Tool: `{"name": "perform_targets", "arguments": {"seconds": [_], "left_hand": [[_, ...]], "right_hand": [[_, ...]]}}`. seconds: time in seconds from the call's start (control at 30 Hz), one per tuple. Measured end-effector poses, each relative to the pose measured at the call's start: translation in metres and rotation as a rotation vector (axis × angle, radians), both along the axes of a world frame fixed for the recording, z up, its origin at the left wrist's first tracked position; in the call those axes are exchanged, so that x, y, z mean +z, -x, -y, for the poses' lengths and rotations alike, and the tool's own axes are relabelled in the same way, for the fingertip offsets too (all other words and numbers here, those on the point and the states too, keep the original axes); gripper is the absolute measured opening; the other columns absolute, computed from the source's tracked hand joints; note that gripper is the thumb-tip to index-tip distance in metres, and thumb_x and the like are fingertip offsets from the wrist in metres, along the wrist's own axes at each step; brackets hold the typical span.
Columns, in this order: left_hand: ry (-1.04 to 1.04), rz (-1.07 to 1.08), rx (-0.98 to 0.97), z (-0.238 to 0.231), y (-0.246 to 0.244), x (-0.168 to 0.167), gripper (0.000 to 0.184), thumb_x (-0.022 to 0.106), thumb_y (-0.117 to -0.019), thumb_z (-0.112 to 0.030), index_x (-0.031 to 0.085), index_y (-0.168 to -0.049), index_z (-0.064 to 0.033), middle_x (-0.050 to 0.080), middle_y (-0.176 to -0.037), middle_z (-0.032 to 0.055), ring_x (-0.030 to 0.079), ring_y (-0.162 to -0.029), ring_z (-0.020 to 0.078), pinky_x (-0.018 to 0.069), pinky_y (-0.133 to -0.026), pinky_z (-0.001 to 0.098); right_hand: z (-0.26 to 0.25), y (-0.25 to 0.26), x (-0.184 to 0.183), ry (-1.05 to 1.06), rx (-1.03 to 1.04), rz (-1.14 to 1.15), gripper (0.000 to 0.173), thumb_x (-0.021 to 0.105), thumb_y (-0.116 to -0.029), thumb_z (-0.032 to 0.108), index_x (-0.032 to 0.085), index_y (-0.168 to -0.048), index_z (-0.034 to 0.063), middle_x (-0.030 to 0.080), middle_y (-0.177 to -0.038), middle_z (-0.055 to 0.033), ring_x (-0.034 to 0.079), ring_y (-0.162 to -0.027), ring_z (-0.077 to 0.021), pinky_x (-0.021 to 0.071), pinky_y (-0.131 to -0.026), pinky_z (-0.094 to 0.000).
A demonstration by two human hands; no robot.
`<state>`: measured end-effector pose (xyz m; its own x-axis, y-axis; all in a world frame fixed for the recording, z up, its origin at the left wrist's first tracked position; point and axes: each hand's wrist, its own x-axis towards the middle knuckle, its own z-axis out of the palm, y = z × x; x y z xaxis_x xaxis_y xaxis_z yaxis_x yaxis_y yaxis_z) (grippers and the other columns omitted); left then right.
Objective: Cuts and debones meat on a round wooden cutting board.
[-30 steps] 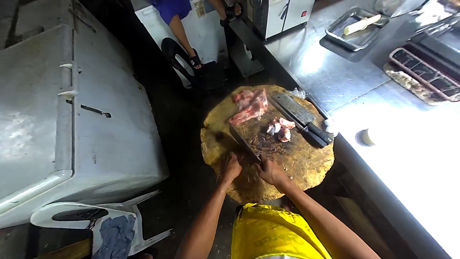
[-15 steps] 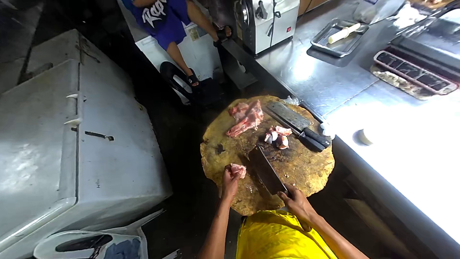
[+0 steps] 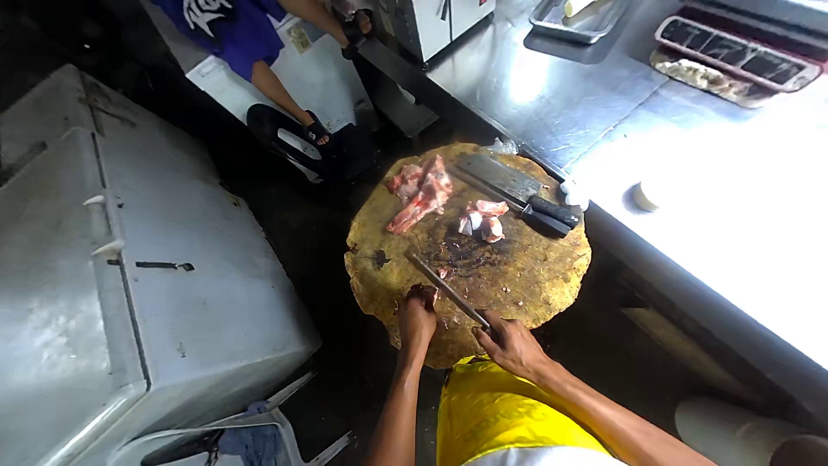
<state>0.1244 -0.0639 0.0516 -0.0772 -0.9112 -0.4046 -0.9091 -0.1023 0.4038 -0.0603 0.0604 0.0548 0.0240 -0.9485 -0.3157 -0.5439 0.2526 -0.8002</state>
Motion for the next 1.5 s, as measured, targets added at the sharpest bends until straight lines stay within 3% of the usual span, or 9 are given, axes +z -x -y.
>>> {"name": "perform_targets", "arguments": {"seconds": [0.1,0.33,0.53,0.7,0.8,1.07,1.23,1.37,1.5], "left_hand": [[-0.073,0.046,0.005,0.009,0.007,-0.001,0.039,0.062,-0.1004,-0.022,0.059,-0.136,-0.0052,0.069,-0.122,0.0145,0.066,-0.118,0.029,0.0508,-0.104,0.0502],[-0.048,0.133,-0.045,0.012,0.012,0.004,0.039,0.06,-0.102,-0.02,0.058,-0.135,0.0008,0.07,-0.119,0.0196,0.067,-0.114,0.0319,0.0507,-0.103,0.0506],[0.028,0.031,0.01,0.002,0.004,-0.01,0.038,0.065,-0.1005,-0.022,0.061,-0.13,0.0015,0.073,-0.112,0.0149,0.07,-0.107,0.0253,0.0541,-0.099,0.0464],[0.103,-0.031,0.067,-0.005,-0.009,-0.02,0.039,0.066,-0.1003,-0.02,0.06,-0.131,0.0035,0.073,-0.113,0.016,0.07,-0.108,0.0243,0.0535,-0.101,0.0436],[0.186,-0.047,0.087,-0.017,-0.019,-0.029,0.035,0.065,-0.0997,-0.016,0.061,-0.127,0.0048,0.073,-0.107,0.017,0.072,-0.1,0.0242,0.0568,-0.094,0.0428],[0.251,-0.132,0.216,-0.028,-0.026,-0.04,0.03,0.063,-0.0998,-0.012,0.063,-0.125,0.0041,0.072,-0.104,0.0158,0.071,-0.095,0.0207,0.0572,-0.091,0.0395],[0.316,-0.076,0.141,-0.037,-0.022,-0.037,0.028,0.059,-0.0997,-0.007,0.065,-0.122,0.0083,0.071,-0.109,0.0235,0.071,-0.1,0.0309,0.0559,-0.093,0.0461],[0.343,-0.099,0.196,-0.042,-0.02,-0.041,0.031,0.06,-0.1003,-0.012,0.063,-0.122,0.0097,0.072,-0.105,0.0234,0.071,-0.1,0.0317,0.0556,-0.091,0.0477],[0.334,-0.142,0.209,-0.044,-0.019,-0.045,0.029,0.066,-0.0987,-0.015,0.066,-0.121,0.0035,0.073,-0.107,0.017,0.072,-0.099,0.0261,0.0573,-0.092,0.0457]], "right_hand": [[0.004,0.013,0.004,-0.087,-0.036,0.086,0.044,0.048,-0.1035,0.05,0.065,-0.13,0.019,0.063,-0.074,-0.0041,0.063,-0.066,-0.0207,0.0536,-0.066,-0.0455],[0.004,0.009,0.005,0.221,-0.24,0.352,0.038,0.052,-0.1048,0.042,0.069,-0.113,0.0089,0.06,-0.068,-0.0007,0.056,-0.057,-0.01,0.0488,-0.055,-0.0325],[-0.001,0.008,-0.023,-0.104,-0.047,0.249,0.042,0.045,-0.1045,0.047,0.066,-0.123,0.0161,0.065,-0.077,-0.0077,0.065,-0.072,-0.0256,0.0527,-0.068,-0.0501],[-0.002,0.011,-0.002,0.089,-0.158,0.303,0.04,0.048,-0.1046,0.047,0.069,-0.113,0.014,0.059,-0.068,-0.0016,0.058,-0.06,-0.0154,0.0488,-0.058,-0.0391],[-0.001,0.004,0.01,0.272,-0.216,0.352,0.037,0.052,-0.1049,0.041,0.07,-0.112,0.01,0.059,-0.067,-0.0004,0.055,-0.057,-0.0101,0.0477,-0.054,-0.0322],[-0.013,-0.009,-0.008,0.012,0.038,0.187,0.039,0.045,-0.1043,0.044,0.067,-0.122,0.0164,0.06,-0.068,-0.0046,0.061,-0.062,-0.0218,0.0505,-0.059,-0.0455],[-0.011,-0.009,0.02,0.229,-0.026,0.157,0.04,0.05,-0.1041,0.039,0.068,-0.131,0.0153,0.062,-0.069,-0.0029,0.058,-0.058,-0.0158,0.0496,-0.055,-0.037],[-0.01,-0.014,0.029,0.388,-0.063,0.159,0.037,0.053,-0.1039,0.032,0.069,-0.129,0.0103,0.062,-0.069,-0.0035,0.055,-0.055,-0.0131,0.0479,-0.051,-0.0325],[-0.011,-0.012,0.011,0.068,0.095,-0.03,0.046,0.045,-0.105,0.046,0.063,-0.137,0.0186,0.064,-0.072,-0.0061,0.063,-0.063,-0.0239,0.0523,-0.059,-0.0459]]}}
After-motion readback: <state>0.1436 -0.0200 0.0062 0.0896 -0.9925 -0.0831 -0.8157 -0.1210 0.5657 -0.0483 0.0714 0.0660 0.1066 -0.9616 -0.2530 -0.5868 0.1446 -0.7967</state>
